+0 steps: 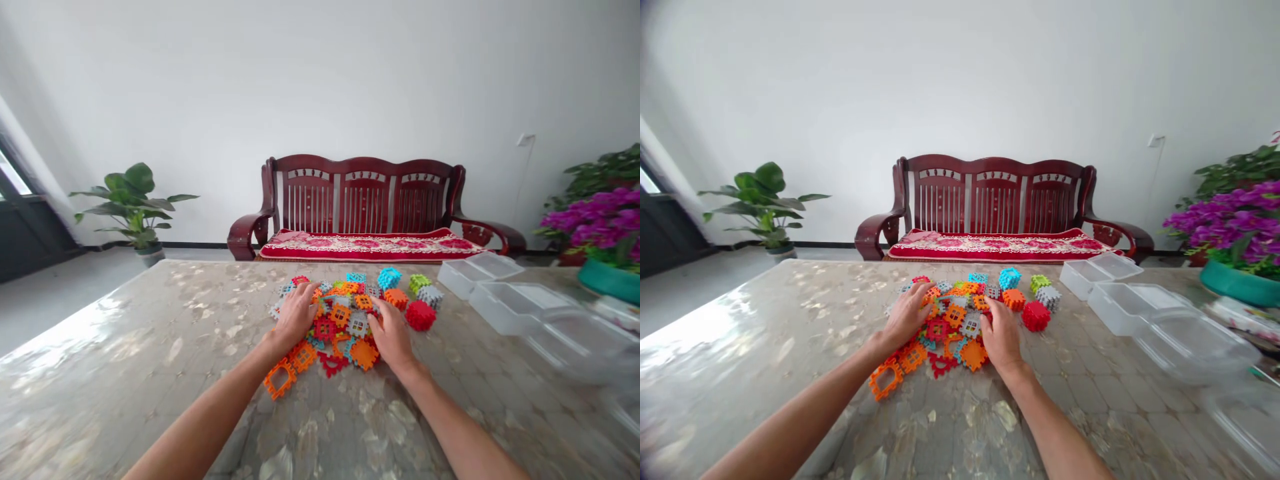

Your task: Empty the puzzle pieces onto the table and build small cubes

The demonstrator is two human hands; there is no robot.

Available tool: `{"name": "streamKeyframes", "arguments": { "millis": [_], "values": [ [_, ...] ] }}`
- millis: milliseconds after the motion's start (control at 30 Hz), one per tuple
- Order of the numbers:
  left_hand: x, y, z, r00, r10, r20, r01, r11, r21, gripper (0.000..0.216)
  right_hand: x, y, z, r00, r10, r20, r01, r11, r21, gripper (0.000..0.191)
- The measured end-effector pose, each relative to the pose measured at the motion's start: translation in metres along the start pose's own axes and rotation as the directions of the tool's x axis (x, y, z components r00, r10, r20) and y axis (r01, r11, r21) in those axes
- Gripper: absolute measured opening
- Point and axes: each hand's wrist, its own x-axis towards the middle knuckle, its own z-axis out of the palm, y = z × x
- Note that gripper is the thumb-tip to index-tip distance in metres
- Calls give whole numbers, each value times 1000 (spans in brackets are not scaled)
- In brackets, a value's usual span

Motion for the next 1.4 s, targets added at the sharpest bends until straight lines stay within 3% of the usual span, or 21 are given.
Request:
{"name": "streamKeyframes", "arguments": {
  "millis": [167,300,400,633,767,900,1100,1400],
  "values": [
    [-11,-20,-7,969,-226,-104,232,972,44,45,-10,17,-12,999,-46,-18,42,977,-209,35],
    [-19,-41,-10,877,-469,-102,472,882,6,43,-15,31,-3,1000,-12,13,15,970,-242,32],
    [-23,-57,-5,818,-572,-56,567,820,-84,47,-15,37,4,998,10,60,3,977,-213,33],
    [-28,-73,8,861,-508,36,478,782,-400,47,-13,32,7,992,-15,128,23,998,-61,34],
    [-27,-74,13,828,-560,-4,505,750,-427,41,-11,28,4,987,-2,163,-10,997,78,34],
    [-28,-76,18,817,-577,9,523,733,-435,43,-9,30,2,992,39,122,-58,987,151,35],
    [-27,-75,15,822,-570,11,518,739,-430,46,-4,34,3,993,99,57,-99,995,-2,36],
    [-18,-69,8,781,-621,65,619,757,-210,37,7,19,3,976,59,211,1,961,-276,45]
  ]
}}
